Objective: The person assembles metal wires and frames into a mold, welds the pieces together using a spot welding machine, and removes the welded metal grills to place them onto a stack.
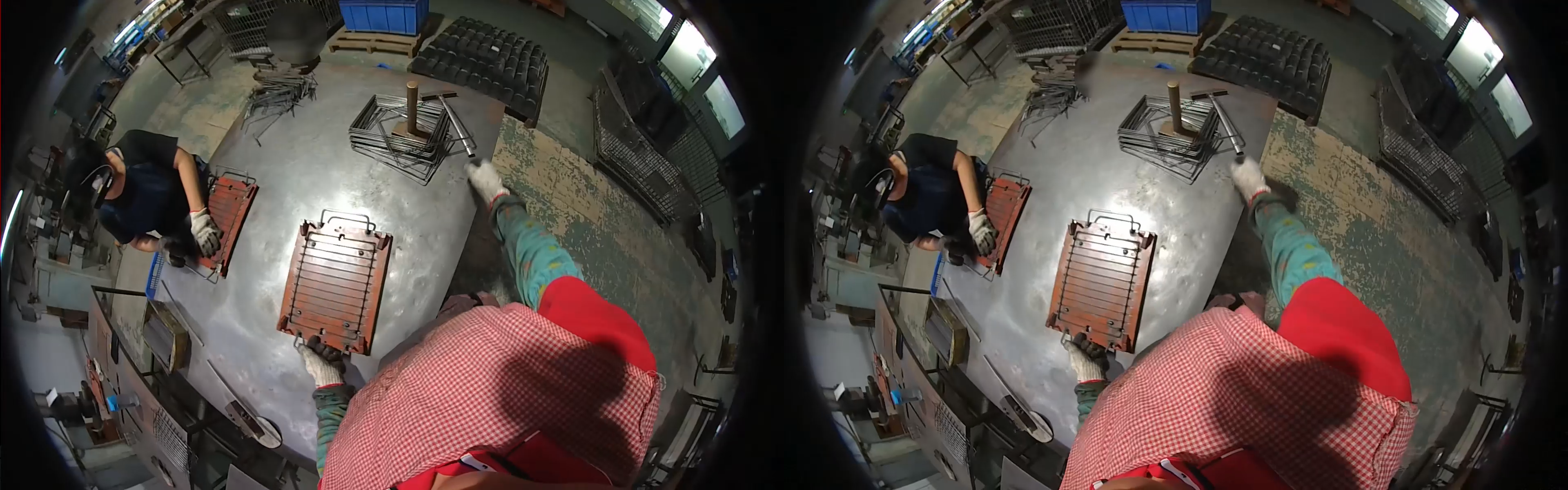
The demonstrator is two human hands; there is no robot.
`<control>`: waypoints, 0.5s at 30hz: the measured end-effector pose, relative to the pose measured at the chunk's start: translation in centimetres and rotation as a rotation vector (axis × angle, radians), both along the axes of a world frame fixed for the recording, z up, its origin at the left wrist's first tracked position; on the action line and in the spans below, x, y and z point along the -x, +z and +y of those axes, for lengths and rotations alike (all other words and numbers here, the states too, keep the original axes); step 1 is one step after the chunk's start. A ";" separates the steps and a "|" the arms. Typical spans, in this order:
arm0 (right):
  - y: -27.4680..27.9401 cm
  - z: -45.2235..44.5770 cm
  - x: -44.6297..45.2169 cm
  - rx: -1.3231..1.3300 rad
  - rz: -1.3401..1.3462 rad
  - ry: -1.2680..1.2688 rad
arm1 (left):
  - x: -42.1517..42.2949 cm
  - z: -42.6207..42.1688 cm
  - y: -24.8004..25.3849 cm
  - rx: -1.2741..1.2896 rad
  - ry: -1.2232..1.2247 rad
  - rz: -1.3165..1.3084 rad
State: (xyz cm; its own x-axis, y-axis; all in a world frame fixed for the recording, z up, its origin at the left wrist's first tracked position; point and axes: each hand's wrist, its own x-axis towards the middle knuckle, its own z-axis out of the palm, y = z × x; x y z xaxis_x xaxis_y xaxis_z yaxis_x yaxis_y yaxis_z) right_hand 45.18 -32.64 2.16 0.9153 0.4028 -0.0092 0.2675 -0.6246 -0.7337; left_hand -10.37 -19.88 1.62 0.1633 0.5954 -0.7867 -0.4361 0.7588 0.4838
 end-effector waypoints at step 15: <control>0.5 5.8 -13.7 0.560 -0.147 0.172 | -5.3 5.0 1.7 -0.047 -0.001 0.428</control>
State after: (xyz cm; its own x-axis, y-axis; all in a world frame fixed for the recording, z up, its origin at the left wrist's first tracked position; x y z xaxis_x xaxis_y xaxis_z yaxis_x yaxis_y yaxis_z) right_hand 58.85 -26.84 2.69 0.8453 0.5155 -0.1404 0.4726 -0.8440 -0.2535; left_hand -5.10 -14.90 3.33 -0.1714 0.6322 -0.7556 -0.1874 0.7321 0.6550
